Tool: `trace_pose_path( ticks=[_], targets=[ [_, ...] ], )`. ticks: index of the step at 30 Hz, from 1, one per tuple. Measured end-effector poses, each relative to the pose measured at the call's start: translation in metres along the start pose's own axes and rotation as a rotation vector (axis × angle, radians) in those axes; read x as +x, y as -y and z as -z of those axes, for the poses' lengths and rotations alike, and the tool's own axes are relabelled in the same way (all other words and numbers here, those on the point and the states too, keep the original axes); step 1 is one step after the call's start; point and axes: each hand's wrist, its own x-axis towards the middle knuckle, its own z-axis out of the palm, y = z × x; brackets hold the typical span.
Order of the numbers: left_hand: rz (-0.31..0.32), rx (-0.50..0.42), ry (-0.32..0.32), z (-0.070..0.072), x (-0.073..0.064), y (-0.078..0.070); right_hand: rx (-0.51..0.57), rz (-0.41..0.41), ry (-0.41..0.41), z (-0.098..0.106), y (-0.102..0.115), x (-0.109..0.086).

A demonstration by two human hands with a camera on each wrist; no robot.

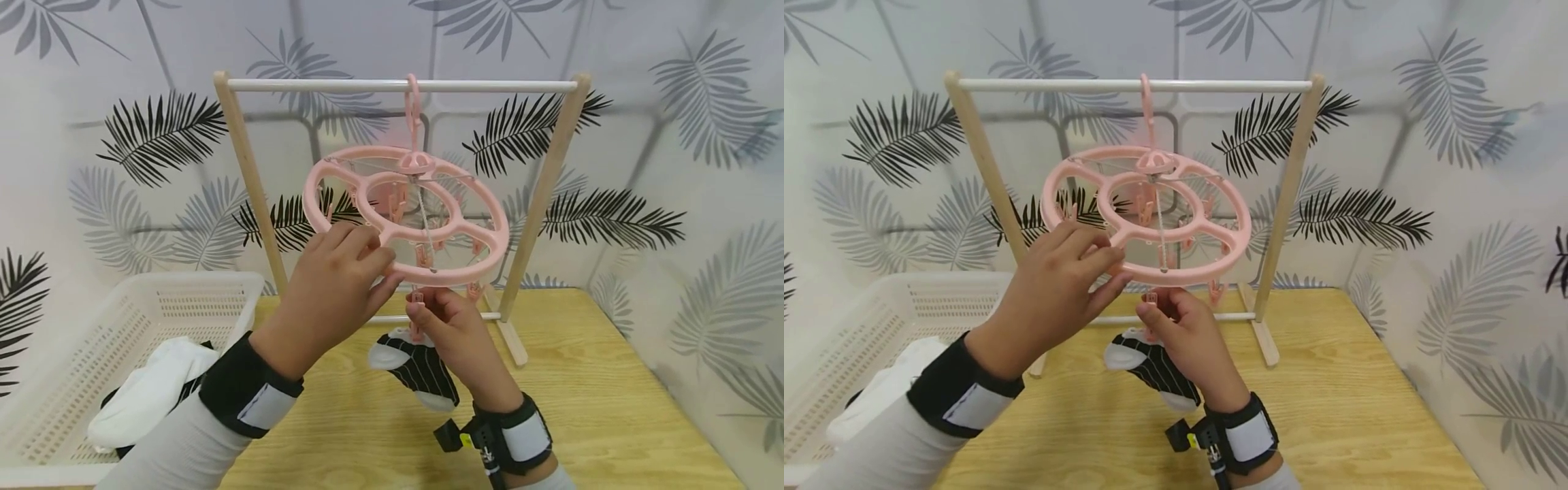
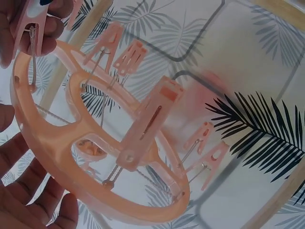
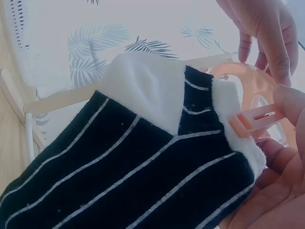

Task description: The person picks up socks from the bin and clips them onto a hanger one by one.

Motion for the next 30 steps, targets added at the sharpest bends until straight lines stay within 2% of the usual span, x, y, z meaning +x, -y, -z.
trace_pose_path(
  ticks=[7,14,21,30],
  targets=[
    [0.019,-0.022,0.019,0.001,-0.003,0.002,0.026,-0.006,0.017,-0.005,0.001,0.002],
    [0.048,-0.027,0.045,0.001,-0.006,0.004,-0.001,-0.011,0.030,-0.008,-0.001,0.002],
    [0.102,-0.107,0.064,0.001,-0.008,0.006,0.033,0.001,0.052,-0.010,-0.001,0.003],
    [0.121,-0.168,0.083,0.002,-0.012,0.015,-0.146,-0.064,0.019,-0.014,0.008,-0.002]
  ],
)
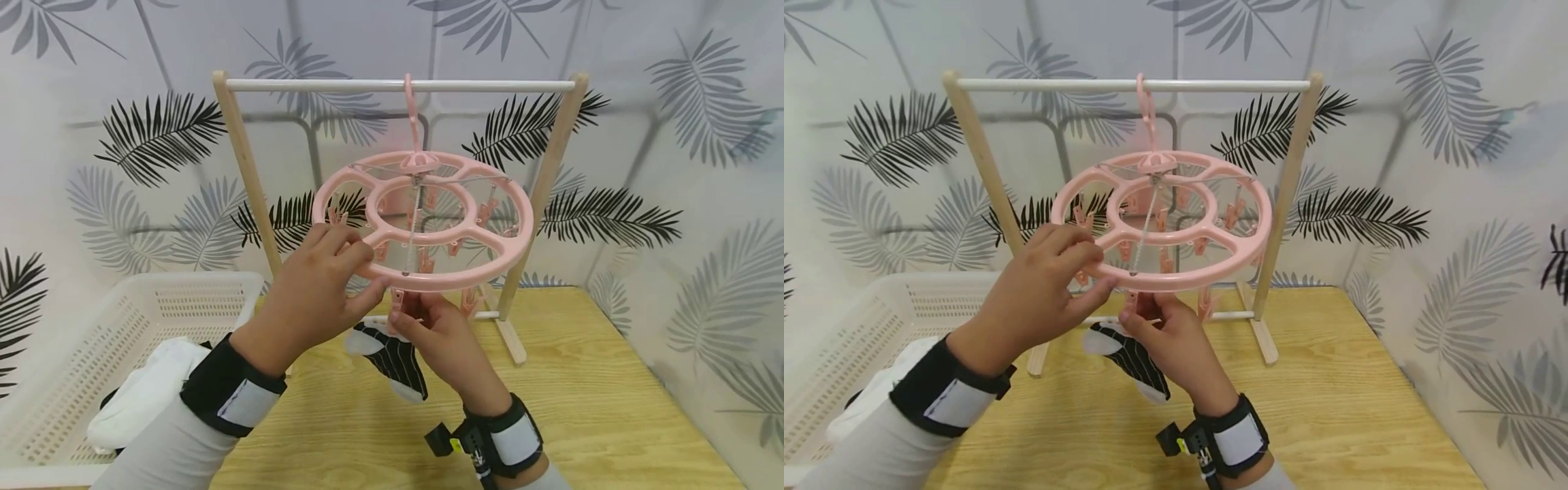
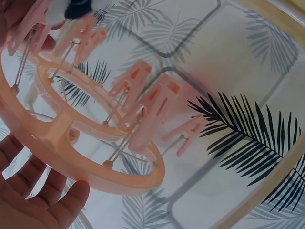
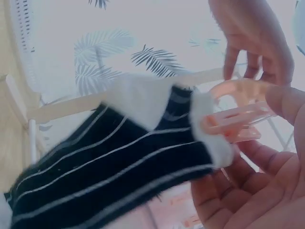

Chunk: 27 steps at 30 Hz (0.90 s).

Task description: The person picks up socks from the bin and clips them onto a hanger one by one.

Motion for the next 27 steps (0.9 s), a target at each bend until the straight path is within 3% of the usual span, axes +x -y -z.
trace_pose_path(
  ticks=[7,14,17,21,25,27],
  targets=[
    [-0.021,0.017,-0.014,-0.001,-0.001,0.008,-0.086,-0.016,0.050,0.002,0.012,-0.008],
    [-0.031,0.029,-0.025,-0.001,-0.003,0.013,-0.131,0.060,0.169,0.006,0.026,-0.021],
    [-0.035,0.013,-0.033,-0.002,-0.003,0.015,-0.120,0.083,0.179,0.009,0.032,-0.026],
    [-0.034,-0.026,-0.039,-0.001,-0.005,0.018,-0.060,0.128,0.081,0.018,0.035,-0.033],
    [-0.021,-0.070,-0.035,-0.003,-0.006,0.023,0.010,0.154,-0.144,0.027,0.033,-0.039],
    [-0.015,-0.089,-0.030,-0.003,-0.006,0.025,0.026,0.130,-0.286,0.033,0.033,-0.040]
  ],
)
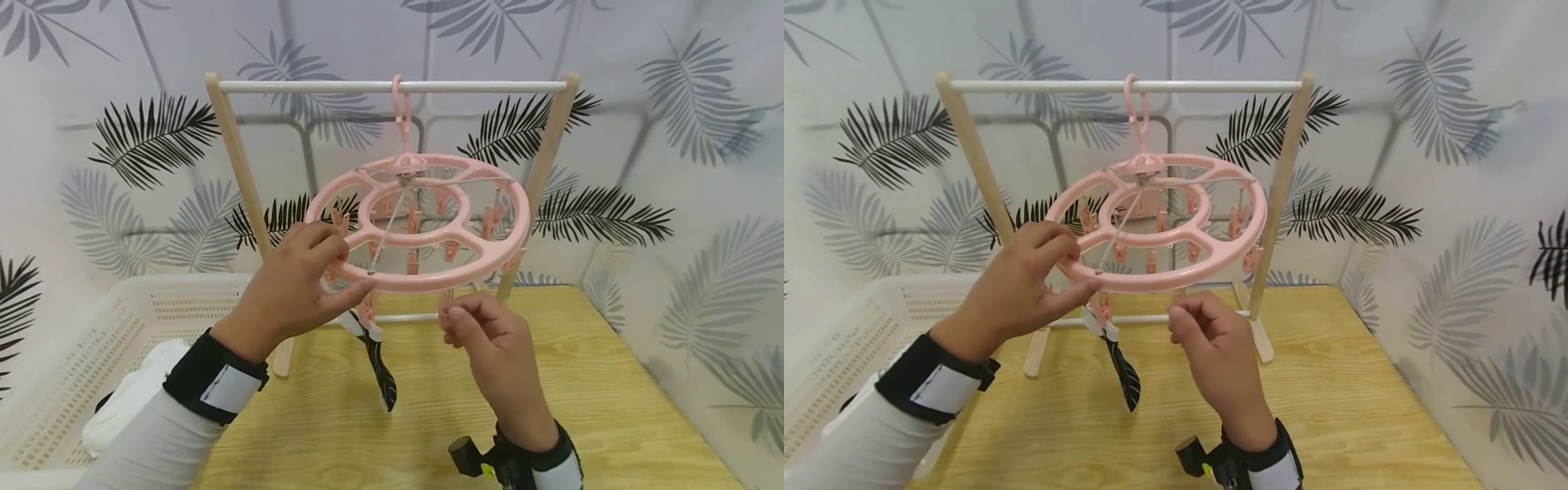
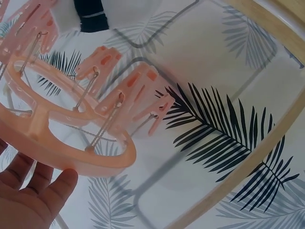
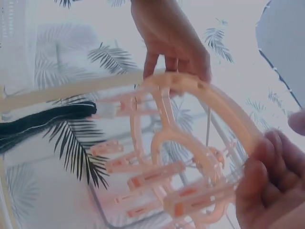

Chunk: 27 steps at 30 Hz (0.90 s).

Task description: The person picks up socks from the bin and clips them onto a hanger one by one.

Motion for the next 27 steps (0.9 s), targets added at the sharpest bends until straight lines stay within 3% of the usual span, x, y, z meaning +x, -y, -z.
trace_pose_path(
  ticks=[3,5,7,12,16,27],
  targets=[
    [0.004,-0.013,0.005,0.000,-0.002,0.002,0.039,-0.052,-0.140,0.005,-0.004,0.003],
    [-0.002,-0.018,0.000,0.001,-0.002,0.004,0.076,-0.086,-0.148,0.009,-0.008,0.007],
    [-0.011,-0.025,-0.011,0.002,-0.002,0.005,0.117,-0.113,-0.086,0.012,-0.013,0.012],
    [-0.025,-0.044,-0.034,0.005,-0.001,0.007,0.153,-0.126,0.164,0.013,-0.024,0.021],
    [-0.018,-0.060,-0.036,0.007,0.000,0.009,0.181,-0.139,0.285,0.008,-0.028,0.026],
    [0.002,-0.103,-0.063,0.008,-0.002,0.011,0.261,-0.131,0.312,0.005,-0.029,0.025]
  ],
)
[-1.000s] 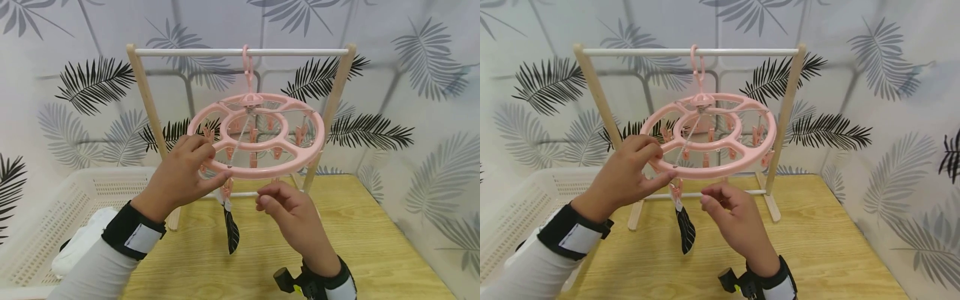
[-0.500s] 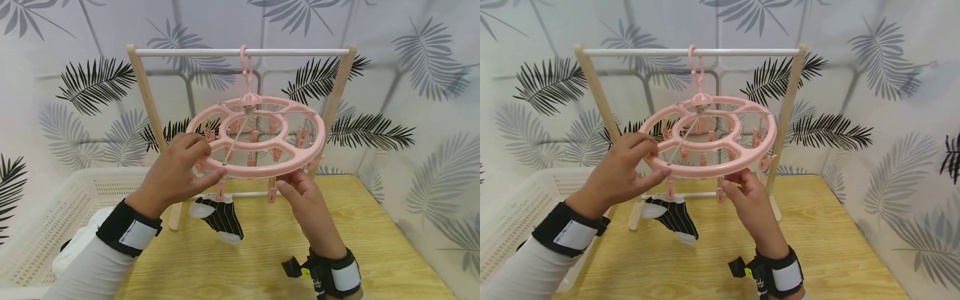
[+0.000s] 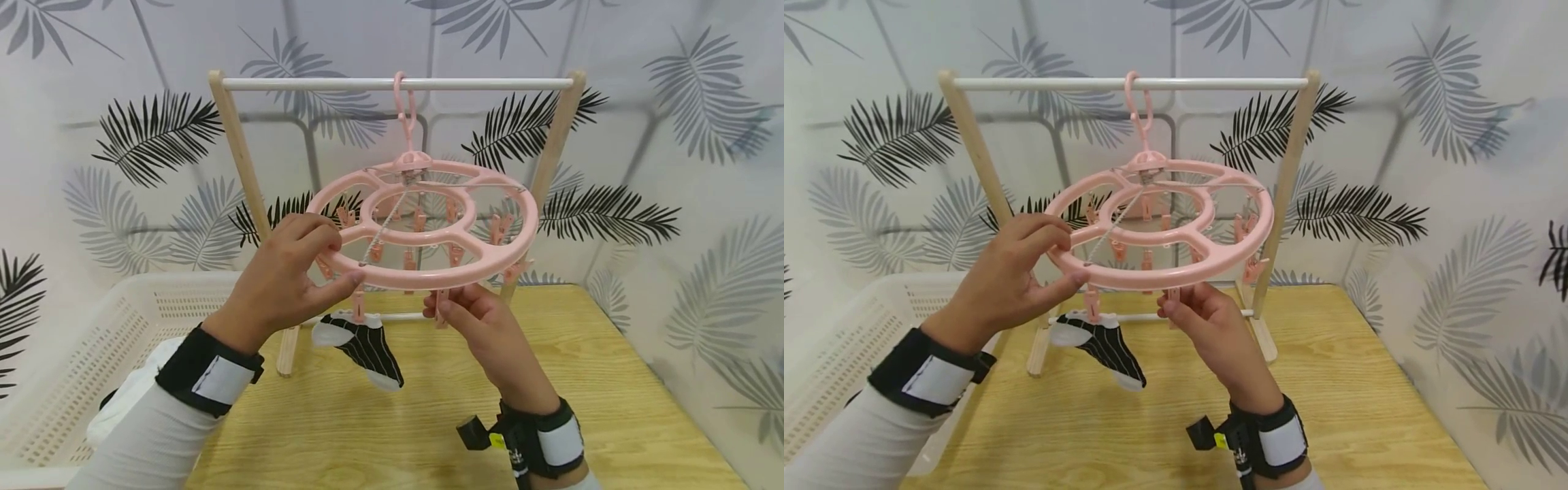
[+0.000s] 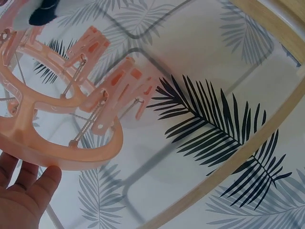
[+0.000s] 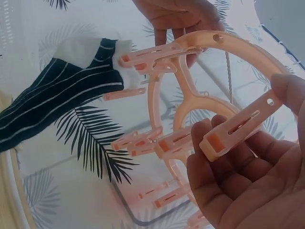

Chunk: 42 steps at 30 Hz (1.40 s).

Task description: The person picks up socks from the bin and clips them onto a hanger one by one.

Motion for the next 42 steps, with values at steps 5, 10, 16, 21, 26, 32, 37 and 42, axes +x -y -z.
trace_pose_path(
  ticks=[5,10,16,21,26,32,37,42],
  targets=[
    [0.002,-0.009,0.003,-0.001,0.000,0.001,0.021,0.014,0.003,-0.002,0.001,-0.003],
    [0.002,-0.009,0.001,-0.003,-0.002,0.004,0.000,-0.002,0.020,-0.007,0.002,-0.006],
    [0.014,-0.013,-0.003,-0.006,-0.005,0.007,-0.025,-0.015,0.007,-0.014,0.000,-0.007],
    [0.005,-0.009,0.001,-0.008,-0.007,0.010,-0.047,-0.031,-0.024,-0.016,-0.003,-0.007],
    [0.003,0.001,0.002,-0.010,-0.011,0.013,-0.039,-0.052,-0.029,-0.017,-0.006,-0.006],
    [-0.003,0.012,-0.020,-0.012,-0.014,0.015,-0.028,-0.069,-0.038,-0.019,-0.008,-0.005],
    [-0.004,0.016,-0.036,-0.012,-0.014,0.014,-0.022,-0.110,-0.071,-0.021,-0.008,-0.005],
    [0.018,-0.025,-0.051,-0.012,-0.014,0.013,-0.047,-0.137,-0.093,-0.022,-0.007,-0.005]
  ],
)
